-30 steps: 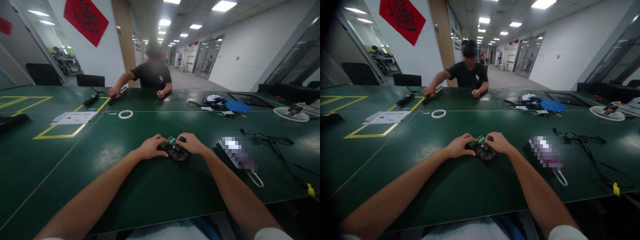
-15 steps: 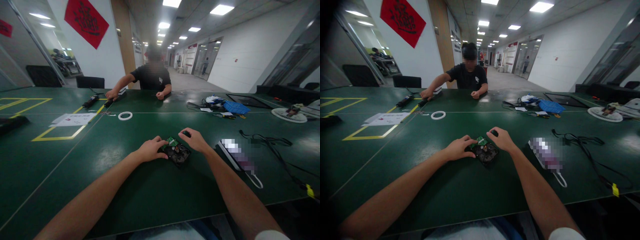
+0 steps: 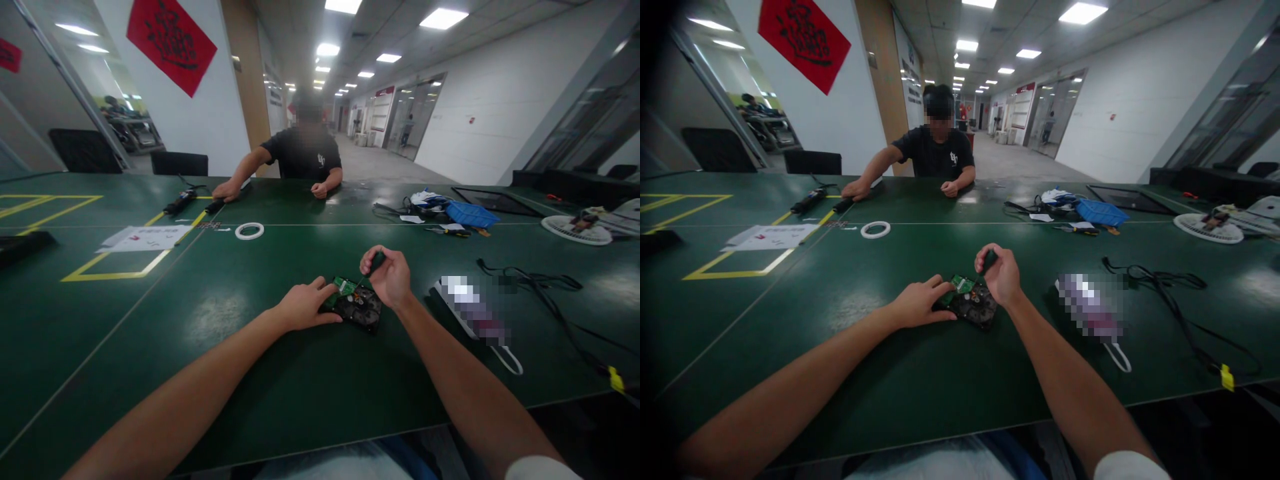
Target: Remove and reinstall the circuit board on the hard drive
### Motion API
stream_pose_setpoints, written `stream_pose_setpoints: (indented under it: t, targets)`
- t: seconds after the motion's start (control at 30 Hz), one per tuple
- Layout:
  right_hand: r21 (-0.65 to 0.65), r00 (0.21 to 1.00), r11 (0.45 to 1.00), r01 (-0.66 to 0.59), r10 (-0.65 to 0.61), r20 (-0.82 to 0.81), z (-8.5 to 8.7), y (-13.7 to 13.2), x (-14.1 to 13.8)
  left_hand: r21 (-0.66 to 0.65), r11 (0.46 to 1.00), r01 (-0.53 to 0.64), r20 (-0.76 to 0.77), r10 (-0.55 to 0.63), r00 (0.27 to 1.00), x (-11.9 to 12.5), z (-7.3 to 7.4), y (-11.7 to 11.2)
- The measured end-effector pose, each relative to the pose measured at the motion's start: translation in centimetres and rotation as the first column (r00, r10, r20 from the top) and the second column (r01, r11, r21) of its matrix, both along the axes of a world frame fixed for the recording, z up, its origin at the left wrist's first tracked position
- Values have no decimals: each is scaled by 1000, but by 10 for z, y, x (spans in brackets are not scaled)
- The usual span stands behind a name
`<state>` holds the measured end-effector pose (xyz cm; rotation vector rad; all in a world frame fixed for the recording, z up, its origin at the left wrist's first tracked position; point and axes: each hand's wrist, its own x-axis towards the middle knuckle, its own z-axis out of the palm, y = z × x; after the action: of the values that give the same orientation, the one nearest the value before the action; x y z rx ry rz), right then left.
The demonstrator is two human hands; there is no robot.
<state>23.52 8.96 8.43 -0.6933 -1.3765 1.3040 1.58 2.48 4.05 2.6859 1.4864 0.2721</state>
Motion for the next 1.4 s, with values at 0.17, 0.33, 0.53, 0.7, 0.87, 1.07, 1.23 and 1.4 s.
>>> stream_pose_setpoints:
  t: [0.17, 0.33, 0.53, 0.7, 0.87, 1.07, 1.23, 1.4]
  targets:
    - [57, 994, 997, 50, -55, 92, -2, 2, 2, -15, 1000, 9, 31, -9, 999, 0, 0, 1]
    - [42, 996, 998, 38, -41, 73, -4, 2, 1, -15, 1000, 12, 48, -11, 999, -1, -2, 2]
    - [8, 998, 999, 48, -48, 51, -4, 2, -1, -16, 1000, 14, 60, -14, 998, -2, -4, 3]
    - [23, 997, 999, 34, -35, 70, -4, 0, -3, -9, 1000, 16, 51, -15, 999, -2, -4, 2]
    - [101, 994, 995, 26, -36, 100, -4, -1, -6, 3, 1000, 18, 67, -18, 998, -2, -4, 2]
    - [131, 989, 990, 50, -68, 130, -4, -2, -7, -50, 997, 57, 228, -44, 973, -10, -4, 5]
    - [7, 998, 1000, -19, 19, 53, -2, -3, -5, -56, 993, 103, 382, -74, 921, -17, -10, 12]
    - [6, 997, 997, -83, 83, -4, -2, -3, -5, -30, 995, 96, 462, -71, 884, -18, -20, 17]
